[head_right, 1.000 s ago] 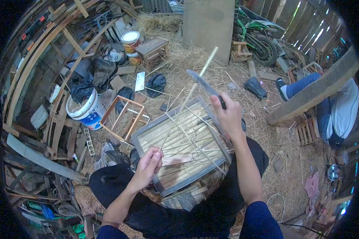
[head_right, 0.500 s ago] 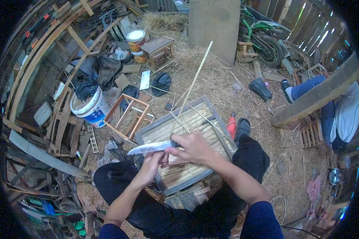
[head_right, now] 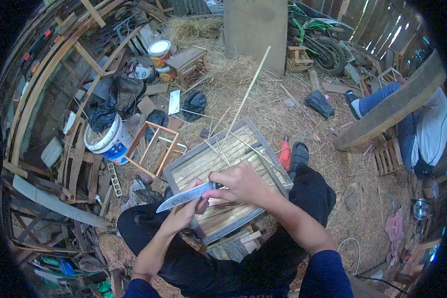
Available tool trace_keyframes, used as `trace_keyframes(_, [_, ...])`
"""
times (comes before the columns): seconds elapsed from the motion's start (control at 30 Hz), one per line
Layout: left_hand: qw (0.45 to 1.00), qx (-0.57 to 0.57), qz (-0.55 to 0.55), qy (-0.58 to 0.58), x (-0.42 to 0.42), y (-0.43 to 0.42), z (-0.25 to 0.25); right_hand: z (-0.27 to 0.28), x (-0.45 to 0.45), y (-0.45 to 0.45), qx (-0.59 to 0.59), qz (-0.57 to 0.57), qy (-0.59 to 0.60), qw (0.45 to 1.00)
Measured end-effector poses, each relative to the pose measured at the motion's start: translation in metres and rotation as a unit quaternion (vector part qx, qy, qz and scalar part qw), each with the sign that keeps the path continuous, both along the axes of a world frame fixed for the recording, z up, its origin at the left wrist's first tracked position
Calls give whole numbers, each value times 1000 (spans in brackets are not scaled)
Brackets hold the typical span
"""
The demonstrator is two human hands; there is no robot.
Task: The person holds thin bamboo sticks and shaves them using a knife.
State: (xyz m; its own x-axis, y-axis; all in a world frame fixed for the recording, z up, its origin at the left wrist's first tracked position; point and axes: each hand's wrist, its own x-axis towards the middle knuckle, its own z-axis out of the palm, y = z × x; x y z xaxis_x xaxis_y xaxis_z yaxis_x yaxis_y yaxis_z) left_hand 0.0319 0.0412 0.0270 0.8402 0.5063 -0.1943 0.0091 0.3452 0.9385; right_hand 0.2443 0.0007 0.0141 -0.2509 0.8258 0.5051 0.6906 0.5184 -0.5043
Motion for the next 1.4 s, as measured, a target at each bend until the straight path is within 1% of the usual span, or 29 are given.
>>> trace_keyframes(0.1, [1000, 2, 0, 2, 0, -2, -2, 2, 2, -4, 28, -21, -27, 999])
trace_keyframes(0.2, [999, -39, -4, -27, -1, -4, -2, 6, 3, -7, 41, -35, -46, 998])
trace_keyframes(0.3, [998, -45, -4, -43, 2, -8, 4, 8, 2, -10, 40, -49, -52, 997])
trace_keyframes(0.33, [996, -70, 7, -56, -1, -8, 1, 9, 2, -11, 39, -54, -53, 996])
trace_keyframes(0.4, [989, -122, 26, -81, -8, -7, -8, -3, 11, -7, 50, -112, -2, 992])
trace_keyframes(0.43, [989, -120, 29, -77, -8, -8, -5, -3, 21, -4, 57, -142, 23, 988])
trace_keyframes(0.47, [990, -119, 31, -73, -8, -10, 0, 5, 45, -6, 51, -165, -81, 982])
trace_keyframes(0.5, [990, -120, 33, -69, -7, -11, 2, 5, 46, -8, 50, -169, -74, 982])
trace_keyframes(0.63, [990, -119, 25, -75, -9, -13, -7, 0, 43, -12, 39, -162, -58, 984])
trace_keyframes(0.73, [986, -150, -26, -62, -12, -8, -11, -4, 41, -18, 20, -152, -63, 986])
trace_keyframes(0.83, [996, -84, -2, -38, -5, -8, -7, -4, 41, -18, 20, -143, -85, 986])
trace_keyframes(0.87, [996, -76, 22, -49, -3, -8, -13, -4, 39, -18, 20, -140, -83, 986])
trace_keyframes(0.97, [981, -175, 82, -22, 5, -7, 12, -1, 36, -14, 29, -137, -76, 987])
trace_keyframes(1.0, [981, -183, 59, -39, 2, -1, 14, -3, 35, -12, 34, -139, -73, 987])
trace_keyframes(1.1, [985, -144, 90, -14, 6, -1, 13, -1, 35, -10, 28, -140, -49, 989])
trace_keyframes(1.2, [992, -97, 85, 1, 8, 2, 13, 2, 35, -9, 22, -136, -39, 990])
trace_keyframes(1.3, [994, -78, 79, -12, 7, 4, 15, 1, 35, -6, 27, -134, -30, 990])
trace_keyframes(1.4, [993, -89, 79, -11, 6, 5, 18, 5, 34, -2, 31, -126, -35, 991])
